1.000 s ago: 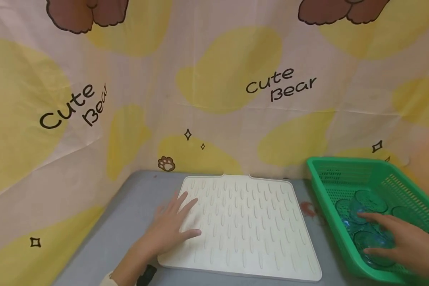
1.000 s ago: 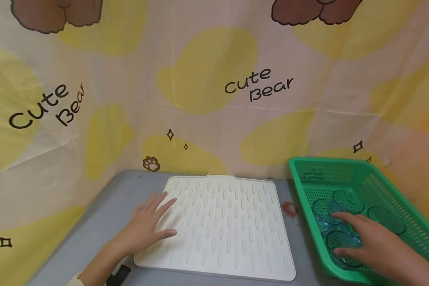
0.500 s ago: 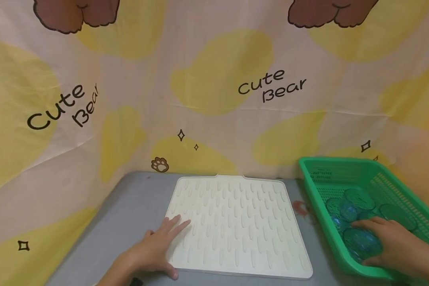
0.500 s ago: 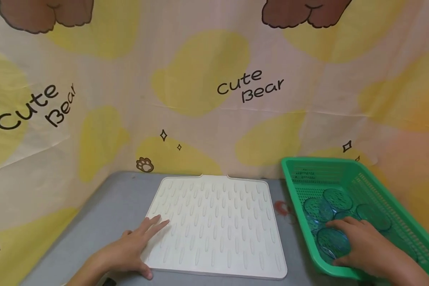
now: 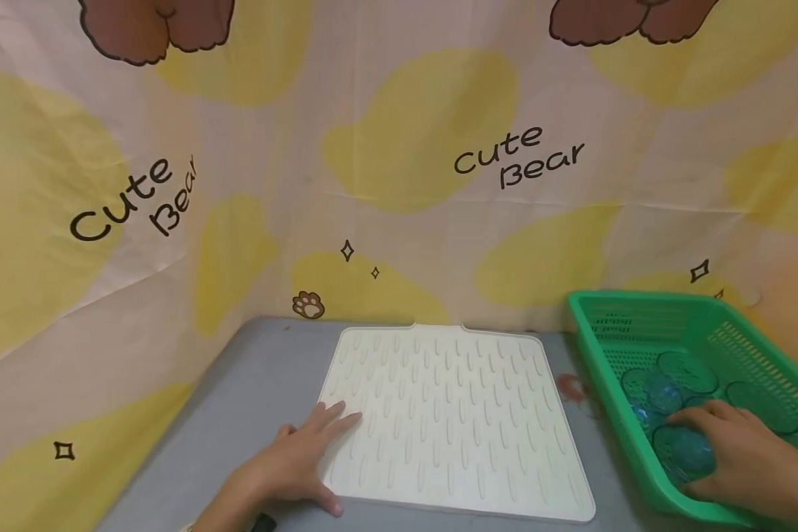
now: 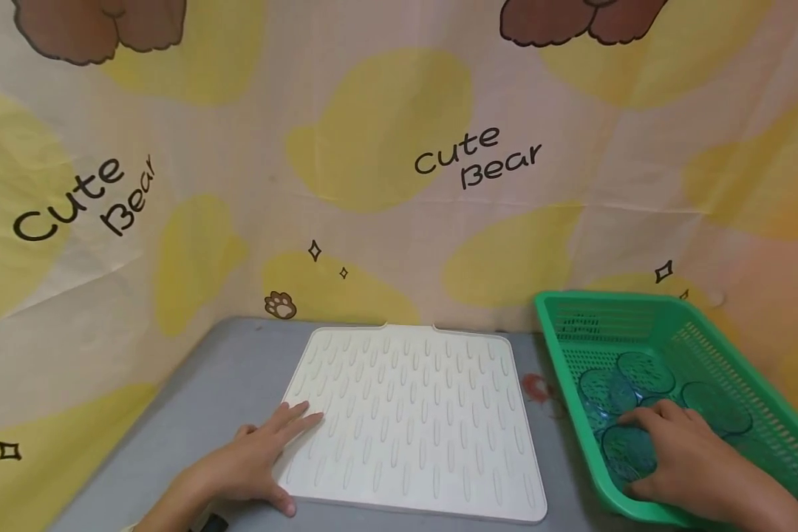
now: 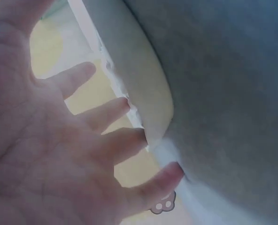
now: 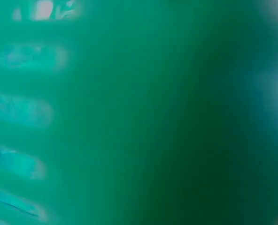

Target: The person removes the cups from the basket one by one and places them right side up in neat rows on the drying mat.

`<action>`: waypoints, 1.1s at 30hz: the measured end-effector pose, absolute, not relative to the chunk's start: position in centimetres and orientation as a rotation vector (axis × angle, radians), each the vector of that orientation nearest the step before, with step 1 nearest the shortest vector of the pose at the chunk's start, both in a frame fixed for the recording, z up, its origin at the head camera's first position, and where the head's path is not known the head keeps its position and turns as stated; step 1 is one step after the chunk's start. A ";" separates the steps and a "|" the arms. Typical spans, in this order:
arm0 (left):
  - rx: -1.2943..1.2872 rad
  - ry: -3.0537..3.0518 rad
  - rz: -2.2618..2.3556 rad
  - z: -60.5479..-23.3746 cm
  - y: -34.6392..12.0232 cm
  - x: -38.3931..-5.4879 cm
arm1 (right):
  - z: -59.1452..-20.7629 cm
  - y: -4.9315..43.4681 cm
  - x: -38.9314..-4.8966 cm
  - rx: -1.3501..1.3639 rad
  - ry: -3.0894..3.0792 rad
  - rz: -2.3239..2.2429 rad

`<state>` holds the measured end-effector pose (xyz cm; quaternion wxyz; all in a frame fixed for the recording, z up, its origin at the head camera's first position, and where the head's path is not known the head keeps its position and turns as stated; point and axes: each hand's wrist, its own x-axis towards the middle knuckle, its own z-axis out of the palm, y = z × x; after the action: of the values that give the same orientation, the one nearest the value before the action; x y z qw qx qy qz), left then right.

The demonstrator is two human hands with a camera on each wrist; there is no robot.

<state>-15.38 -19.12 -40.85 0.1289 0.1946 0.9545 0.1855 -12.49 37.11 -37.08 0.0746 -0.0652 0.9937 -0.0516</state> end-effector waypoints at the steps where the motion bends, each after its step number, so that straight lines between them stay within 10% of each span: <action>1: 0.561 2.779 0.528 -40.9 -19.0 -15.4 | -37.0 37.1 -12.5 -0.184 2.967 -0.188; 33: 0.551 2.819 0.419 -41.5 -18.4 -15.4 | -34.4 36.5 -11.3 -0.169 2.928 -1.011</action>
<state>-15.42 -18.38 -41.49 0.1194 0.1884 0.9642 0.1433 -11.29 36.45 -34.37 0.0195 -0.0546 0.9436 -0.3259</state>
